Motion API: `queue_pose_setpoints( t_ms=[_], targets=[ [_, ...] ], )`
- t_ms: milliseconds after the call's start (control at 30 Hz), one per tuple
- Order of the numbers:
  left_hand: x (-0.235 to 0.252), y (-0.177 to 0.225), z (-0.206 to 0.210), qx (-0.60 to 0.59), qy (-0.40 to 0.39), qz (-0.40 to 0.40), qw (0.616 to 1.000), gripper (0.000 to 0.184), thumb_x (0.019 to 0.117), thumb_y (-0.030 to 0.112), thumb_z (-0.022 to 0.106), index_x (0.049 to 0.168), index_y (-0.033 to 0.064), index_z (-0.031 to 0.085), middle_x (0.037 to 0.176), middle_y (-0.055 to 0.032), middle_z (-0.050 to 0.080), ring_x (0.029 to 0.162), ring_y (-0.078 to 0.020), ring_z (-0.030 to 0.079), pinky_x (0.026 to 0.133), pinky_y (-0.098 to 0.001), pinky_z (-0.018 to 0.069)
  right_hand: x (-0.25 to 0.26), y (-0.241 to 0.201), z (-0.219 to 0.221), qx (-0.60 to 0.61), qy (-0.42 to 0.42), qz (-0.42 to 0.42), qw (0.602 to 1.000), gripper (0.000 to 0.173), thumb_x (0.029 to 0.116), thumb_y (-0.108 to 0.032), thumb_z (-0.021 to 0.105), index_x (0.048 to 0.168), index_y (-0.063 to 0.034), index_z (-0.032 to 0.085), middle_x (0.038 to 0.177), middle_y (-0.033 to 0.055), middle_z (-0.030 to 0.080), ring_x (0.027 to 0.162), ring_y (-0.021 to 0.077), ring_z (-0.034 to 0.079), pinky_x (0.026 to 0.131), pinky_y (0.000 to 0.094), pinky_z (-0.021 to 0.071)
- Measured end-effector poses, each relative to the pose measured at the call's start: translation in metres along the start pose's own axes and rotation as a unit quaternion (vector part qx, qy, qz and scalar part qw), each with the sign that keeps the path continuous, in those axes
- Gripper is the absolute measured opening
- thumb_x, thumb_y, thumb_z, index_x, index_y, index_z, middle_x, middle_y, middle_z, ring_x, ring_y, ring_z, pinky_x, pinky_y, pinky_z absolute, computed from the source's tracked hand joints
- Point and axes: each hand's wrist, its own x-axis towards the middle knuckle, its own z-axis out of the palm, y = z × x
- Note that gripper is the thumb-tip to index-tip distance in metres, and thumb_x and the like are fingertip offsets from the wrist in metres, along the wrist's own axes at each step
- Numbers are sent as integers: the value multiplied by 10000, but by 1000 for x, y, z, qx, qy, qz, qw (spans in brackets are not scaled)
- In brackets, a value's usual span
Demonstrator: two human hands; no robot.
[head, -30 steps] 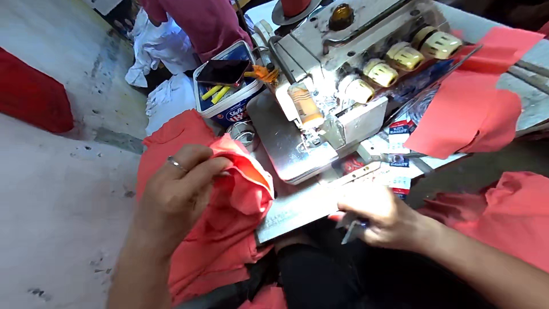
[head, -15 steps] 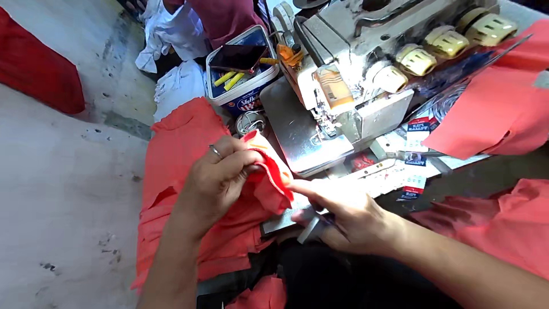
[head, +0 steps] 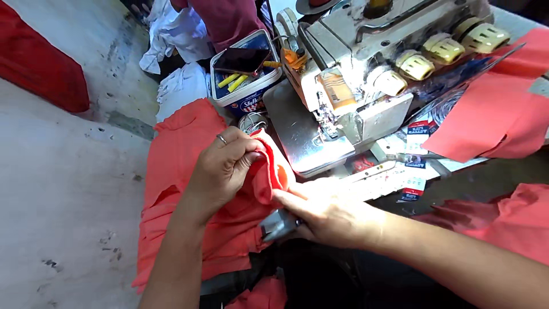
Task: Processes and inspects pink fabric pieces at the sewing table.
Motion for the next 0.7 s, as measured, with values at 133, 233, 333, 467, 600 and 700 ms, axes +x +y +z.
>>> queue_pose_setpoints(
  t_ms=[133, 233, 333, 467, 600, 700],
  targets=[
    [3, 36, -23, 121, -20, -7, 992, 200, 980, 48, 603, 943, -118, 709, 978, -228, 672, 946, -203, 657, 886, -248, 515, -13, 11, -36, -46, -41, 0, 998, 204, 902, -178, 543, 981, -75, 700, 627, 46, 532, 504, 221, 545, 424, 354, 378],
    [-5, 62, -25, 172, -39, 27, 984, 161, 989, -10, 577, 882, -91, 666, 912, -219, 648, 919, -233, 633, 880, -274, 490, -30, 12, -83, -91, -53, -21, 994, 204, 976, -206, 483, 888, -101, 634, 618, 29, 509, 507, 179, 502, 435, 328, 344],
    [-18, 50, 0, 157, 10, 77, 984, 134, 1000, 0, 583, 884, -19, 647, 851, -160, 632, 894, -235, 634, 895, -300, 488, -52, 24, -104, -119, -60, -21, 991, 249, 1007, -229, 450, 861, -100, 606, 633, 30, 520, 538, 157, 504, 463, 303, 339],
    [-26, 43, 17, 169, 105, -35, 979, 215, 980, 65, 643, 920, -140, 662, 811, -234, 666, 778, -210, 658, 788, -278, 534, -83, 42, -104, -58, -13, 45, 997, 227, 960, -177, 517, 848, -35, 654, 663, 58, 581, 621, 76, 528, 586, 181, 420],
    [-18, 59, 23, 149, 90, -66, 983, 132, 920, 5, 693, 922, -123, 726, 863, -237, 668, 827, -240, 648, 811, -291, 515, -101, 44, -82, 36, 58, 111, 992, 197, 981, -163, 584, 932, 7, 669, 804, 83, 634, 750, -2, 554, 711, 92, 442],
    [-30, 65, 26, 140, 56, -6, 989, 96, 1014, 81, 584, 1036, 25, 659, 1021, -147, 642, 1019, -200, 629, 902, -276, 497, -132, 34, -64, 107, 177, 252, 946, 121, 989, -139, 622, 990, -32, 679, 926, -40, 683, 844, -81, 603, 774, 86, 501]
  ],
)
